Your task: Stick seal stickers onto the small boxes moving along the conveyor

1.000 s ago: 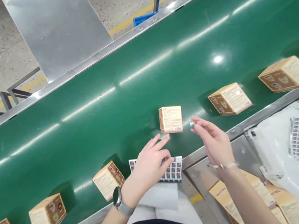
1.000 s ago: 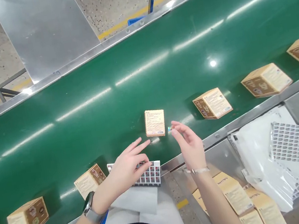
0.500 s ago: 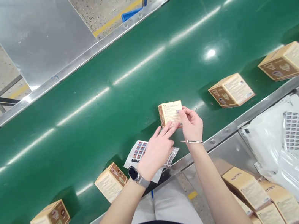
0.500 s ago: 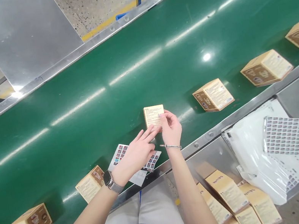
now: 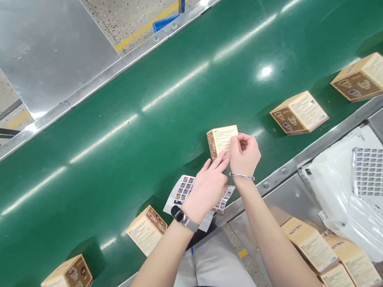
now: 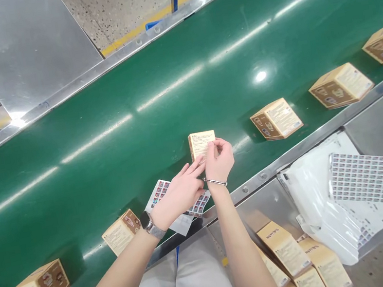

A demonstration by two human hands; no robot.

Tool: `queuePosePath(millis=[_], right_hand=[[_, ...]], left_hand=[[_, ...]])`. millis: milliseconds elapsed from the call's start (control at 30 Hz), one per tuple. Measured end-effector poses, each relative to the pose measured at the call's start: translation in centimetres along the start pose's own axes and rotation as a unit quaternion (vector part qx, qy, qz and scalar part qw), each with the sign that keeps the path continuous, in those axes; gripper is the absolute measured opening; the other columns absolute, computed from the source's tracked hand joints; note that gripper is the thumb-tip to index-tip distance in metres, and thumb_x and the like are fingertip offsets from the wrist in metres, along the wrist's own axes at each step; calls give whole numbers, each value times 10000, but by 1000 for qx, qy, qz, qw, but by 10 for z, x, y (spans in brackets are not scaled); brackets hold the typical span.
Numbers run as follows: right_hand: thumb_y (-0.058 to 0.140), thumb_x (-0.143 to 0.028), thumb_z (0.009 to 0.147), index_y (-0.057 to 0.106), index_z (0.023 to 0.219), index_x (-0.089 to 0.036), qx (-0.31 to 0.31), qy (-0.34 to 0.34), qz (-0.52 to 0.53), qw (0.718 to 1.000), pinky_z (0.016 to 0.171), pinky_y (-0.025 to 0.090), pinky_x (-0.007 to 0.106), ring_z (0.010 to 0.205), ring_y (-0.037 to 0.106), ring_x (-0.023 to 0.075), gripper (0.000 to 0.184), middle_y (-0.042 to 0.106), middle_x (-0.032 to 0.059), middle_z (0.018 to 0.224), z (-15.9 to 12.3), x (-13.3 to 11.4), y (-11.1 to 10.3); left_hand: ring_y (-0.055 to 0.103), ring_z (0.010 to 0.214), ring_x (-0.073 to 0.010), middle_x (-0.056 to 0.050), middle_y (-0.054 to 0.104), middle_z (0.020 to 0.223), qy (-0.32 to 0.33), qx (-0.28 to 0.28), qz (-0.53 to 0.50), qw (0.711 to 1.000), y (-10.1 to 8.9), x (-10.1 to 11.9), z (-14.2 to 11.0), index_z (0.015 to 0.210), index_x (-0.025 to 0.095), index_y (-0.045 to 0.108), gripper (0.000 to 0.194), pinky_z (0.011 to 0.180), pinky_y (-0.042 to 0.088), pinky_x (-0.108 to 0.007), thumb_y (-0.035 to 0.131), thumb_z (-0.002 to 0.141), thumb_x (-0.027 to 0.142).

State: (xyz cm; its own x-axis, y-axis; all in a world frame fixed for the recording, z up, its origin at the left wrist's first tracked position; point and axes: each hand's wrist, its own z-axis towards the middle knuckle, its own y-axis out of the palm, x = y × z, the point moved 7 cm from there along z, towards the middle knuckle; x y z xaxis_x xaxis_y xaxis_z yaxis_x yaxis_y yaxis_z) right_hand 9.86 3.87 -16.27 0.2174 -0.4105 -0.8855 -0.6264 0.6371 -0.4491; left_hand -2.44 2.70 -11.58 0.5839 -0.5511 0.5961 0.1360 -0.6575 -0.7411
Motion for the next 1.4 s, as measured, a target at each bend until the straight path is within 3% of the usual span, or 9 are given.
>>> queuePosePath(millis=[267, 400, 500, 600, 1033, 1133, 1233, 1333, 1400], right_hand=[[556, -501, 832, 531, 1095, -213, -36, 28, 45, 998, 693, 595, 389, 827, 692, 211, 391, 639, 76, 963, 43, 6, -13], [688, -479, 784, 669, 924, -218, -146, -23, 26, 989, 842, 571, 390, 931, 679, 223, 297, 696, 65, 961, 29, -45, -58], [690, -464, 825, 711, 989, -250, -468, -150, -73, 868, 792, 596, 348, 876, 702, 216, 271, 737, 58, 948, -25, -91, -58], [623, -426, 898, 664, 1123, -272, -560, -203, -121, 794, 670, 610, 291, 723, 716, 180, 275, 741, 18, 820, -64, -112, -62], [464, -58, 929, 663, 952, -209, -476, -573, -159, 648, 832, 552, 418, 1052, 656, 261, 251, 717, 112, 1043, -174, -126, -46], [511, -90, 930, 643, 941, -223, -500, -528, -117, 676, 861, 544, 401, 1050, 650, 239, 188, 717, 91, 1029, -178, -113, -49], [544, -231, 948, 600, 899, -237, -530, -331, -86, 776, 899, 541, 377, 1086, 639, 208, 74, 681, 81, 1121, -158, -81, -36], [571, -437, 918, 579, 908, -236, -488, -111, -39, 865, 878, 553, 379, 1085, 645, 210, 202, 638, 102, 1233, -134, -36, -19], [622, -542, 848, 597, 882, -227, -442, -19, -3, 897, 862, 555, 387, 1066, 654, 228, 318, 649, 115, 1236, -125, -13, -8]], left_hand=[[359, 1440, -228, -69, 453, 1515, 17, 43, -32, 998, -18, 10, 10, 747, 156, 669, 249, 1188, 285, -416, 521, 947, 165], [700, 868, -200, -35, 747, 887, -107, 31, -130, 985, -41, 20, -18, 897, 186, 677, 256, 802, 513, -319, 460, 1002, 272], [631, 652, -145, 15, 683, 702, -156, 41, -230, 960, -54, 28, -51, 856, 204, 685, 258, 626, 434, -243, 485, 987, 301], [572, 602, -112, 30, 668, 714, -159, 33, -344, 925, -52, 30, -85, 886, 205, 695, 187, 562, 384, -217, 545, 946, 299], [498, 598, -113, 26, 584, 683, -277, 45, -449, 849, 0, 9, -172, 780, 172, 619, 218, 548, 354, -224, 452, 912, 223], [501, 564, -118, 27, 585, 662, -289, 34, -439, 850, 10, 3, -180, 786, 177, 607, 227, 518, 355, -232, 436, 921, 238], [591, 652, -151, 8, 636, 705, -281, 54, -340, 896, 13, 1, -184, 800, 185, 605, 227, 585, 439, -257, 428, 941, 209], [611, 1142, -225, -81, 684, 1170, -169, 93, -220, 956, 14, 15, -173, 799, 174, 610, 193, 920, 506, -346, 481, 941, 188], [388, 1417, -265, -101, 458, 1503, -93, 113, -143, 979, 21, 25, -163, 785, 159, 613, 192, 1138, 368, -418, 500, 940, 175]])
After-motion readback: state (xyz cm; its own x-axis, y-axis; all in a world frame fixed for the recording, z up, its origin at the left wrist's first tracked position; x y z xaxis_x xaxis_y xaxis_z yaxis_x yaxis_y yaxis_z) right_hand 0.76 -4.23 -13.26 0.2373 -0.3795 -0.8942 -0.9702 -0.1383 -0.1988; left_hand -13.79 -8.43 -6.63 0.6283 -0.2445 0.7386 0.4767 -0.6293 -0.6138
